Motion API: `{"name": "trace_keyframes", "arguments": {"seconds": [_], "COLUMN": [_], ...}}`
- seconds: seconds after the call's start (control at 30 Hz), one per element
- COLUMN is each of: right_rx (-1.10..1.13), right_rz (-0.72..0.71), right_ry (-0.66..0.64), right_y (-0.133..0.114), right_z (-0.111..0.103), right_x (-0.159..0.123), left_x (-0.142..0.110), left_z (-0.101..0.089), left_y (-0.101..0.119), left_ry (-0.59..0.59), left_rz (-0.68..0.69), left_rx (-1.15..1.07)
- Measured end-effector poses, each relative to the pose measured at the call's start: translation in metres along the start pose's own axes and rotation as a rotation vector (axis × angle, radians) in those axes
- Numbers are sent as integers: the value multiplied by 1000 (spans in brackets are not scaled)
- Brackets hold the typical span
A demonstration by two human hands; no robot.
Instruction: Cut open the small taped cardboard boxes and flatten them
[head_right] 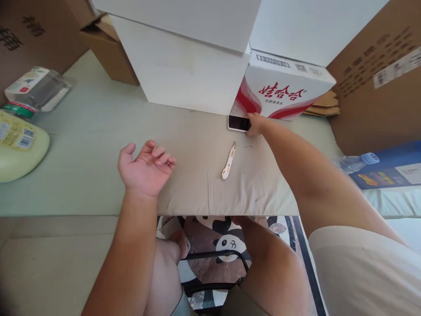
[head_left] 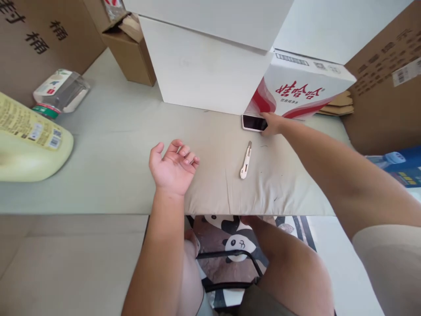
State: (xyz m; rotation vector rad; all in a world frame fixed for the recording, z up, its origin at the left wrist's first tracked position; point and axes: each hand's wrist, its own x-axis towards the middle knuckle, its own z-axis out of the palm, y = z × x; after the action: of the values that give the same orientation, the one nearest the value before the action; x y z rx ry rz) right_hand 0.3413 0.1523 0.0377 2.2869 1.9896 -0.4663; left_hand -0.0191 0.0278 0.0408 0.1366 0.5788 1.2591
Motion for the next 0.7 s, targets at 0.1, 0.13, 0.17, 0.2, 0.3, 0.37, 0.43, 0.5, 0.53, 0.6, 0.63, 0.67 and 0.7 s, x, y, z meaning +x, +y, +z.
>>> {"name": "trace_keyframes", "arguments": {"seconds": [0.1, 0.13, 0.17, 0.2, 0.3, 0.37, 0.43, 0.5, 0.53, 0.6, 0.63, 0.67, 0.7], "right_rx": [-117, -170, -220, -265, -320, -330, -318, -296, -291, -298, -303, -293, -277], "right_rz": [33, 41, 44, 43, 33, 31, 33, 25, 16, -8, -22, -48, -73], "right_ry": [-109, -144, -172, -194, -211, -206, -193, -179, -176, -174, -168, -133, -92], "right_y": [1, 2, 3, 4, 8, 10, 14, 18, 21, 26, 28, 30, 31], "right_z": [-8, -10, -11, -12, -13, -13, -12, -12, -11, -11, -10, -10, -10], "right_x": [19, 24, 28, 31, 37, 39, 40, 40, 40, 41, 42, 42, 43], "left_x": [1, 2, 2, 3, 4, 4, 4, 3, 3, 3, 2, 2, 2], "left_z": [-1, -1, -1, -1, -1, -1, -1, 0, 0, 0, 0, 0, 0], "left_y": [1, 2, 2, 2, 2, 2, 2, 1, 1, 1, 1, 1, 1], "left_ry": [1, 0, -1, -2, 3, 5, 0, -8, -11, -8, -5, -1, 1], "left_rz": [-6, -6, -7, -7, -11, -12, -12, -13, -15, -17, -16, -15, -14], "left_rx": [-11, -13, -15, -15, -8, -2, -4, -13, -16, -15, -12, -7, -4]}}
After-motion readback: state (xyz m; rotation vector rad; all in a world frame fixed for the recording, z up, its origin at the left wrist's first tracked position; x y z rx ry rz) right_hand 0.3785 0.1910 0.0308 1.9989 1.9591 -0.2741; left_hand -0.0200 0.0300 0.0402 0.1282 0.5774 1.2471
